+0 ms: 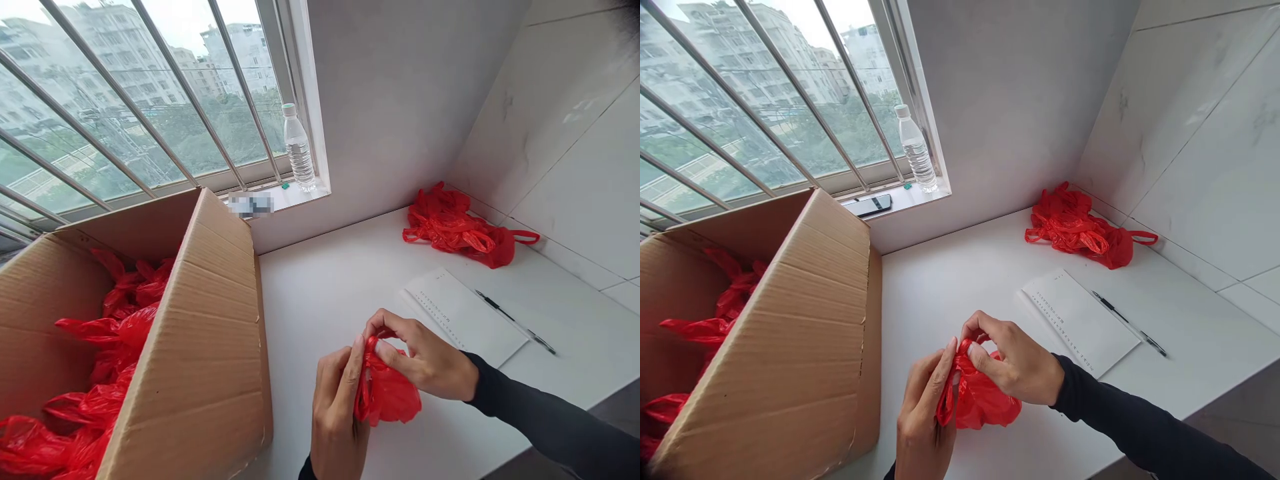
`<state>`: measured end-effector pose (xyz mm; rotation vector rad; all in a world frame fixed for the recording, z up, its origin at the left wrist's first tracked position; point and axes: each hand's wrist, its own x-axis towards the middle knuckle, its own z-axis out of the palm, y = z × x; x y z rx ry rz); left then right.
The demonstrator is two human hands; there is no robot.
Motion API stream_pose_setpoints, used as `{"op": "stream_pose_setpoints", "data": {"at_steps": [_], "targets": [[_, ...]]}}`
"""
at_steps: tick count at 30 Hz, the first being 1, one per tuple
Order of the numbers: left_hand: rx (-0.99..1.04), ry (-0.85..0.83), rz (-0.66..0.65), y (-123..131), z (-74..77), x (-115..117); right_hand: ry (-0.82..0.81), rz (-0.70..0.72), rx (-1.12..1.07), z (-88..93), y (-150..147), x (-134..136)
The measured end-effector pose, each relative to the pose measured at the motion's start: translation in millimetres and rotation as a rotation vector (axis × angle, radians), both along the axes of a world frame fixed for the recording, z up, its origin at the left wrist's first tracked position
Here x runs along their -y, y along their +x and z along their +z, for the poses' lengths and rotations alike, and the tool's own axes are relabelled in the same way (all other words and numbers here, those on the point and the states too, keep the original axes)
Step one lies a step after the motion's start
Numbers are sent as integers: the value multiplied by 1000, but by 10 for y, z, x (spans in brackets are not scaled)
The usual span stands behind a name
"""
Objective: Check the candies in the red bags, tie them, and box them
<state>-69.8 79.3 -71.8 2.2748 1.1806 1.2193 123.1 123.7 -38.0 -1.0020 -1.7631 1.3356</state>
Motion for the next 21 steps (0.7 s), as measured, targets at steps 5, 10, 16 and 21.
{"op": "stream_pose_setpoints", "data": {"at_steps": [5,10,16,21], "targets": [[24,62,55,35,-51,25,35,-93,25,-59,-45,64],[147,-87,150,106,-56,77,163,-150,115,-75,-67,85],[212,-69,360,3,-251,168,423,-264,290,-249,105,43],[176,-201,552,-348,-702,370,179,-291,478,-625,495,123]]}}
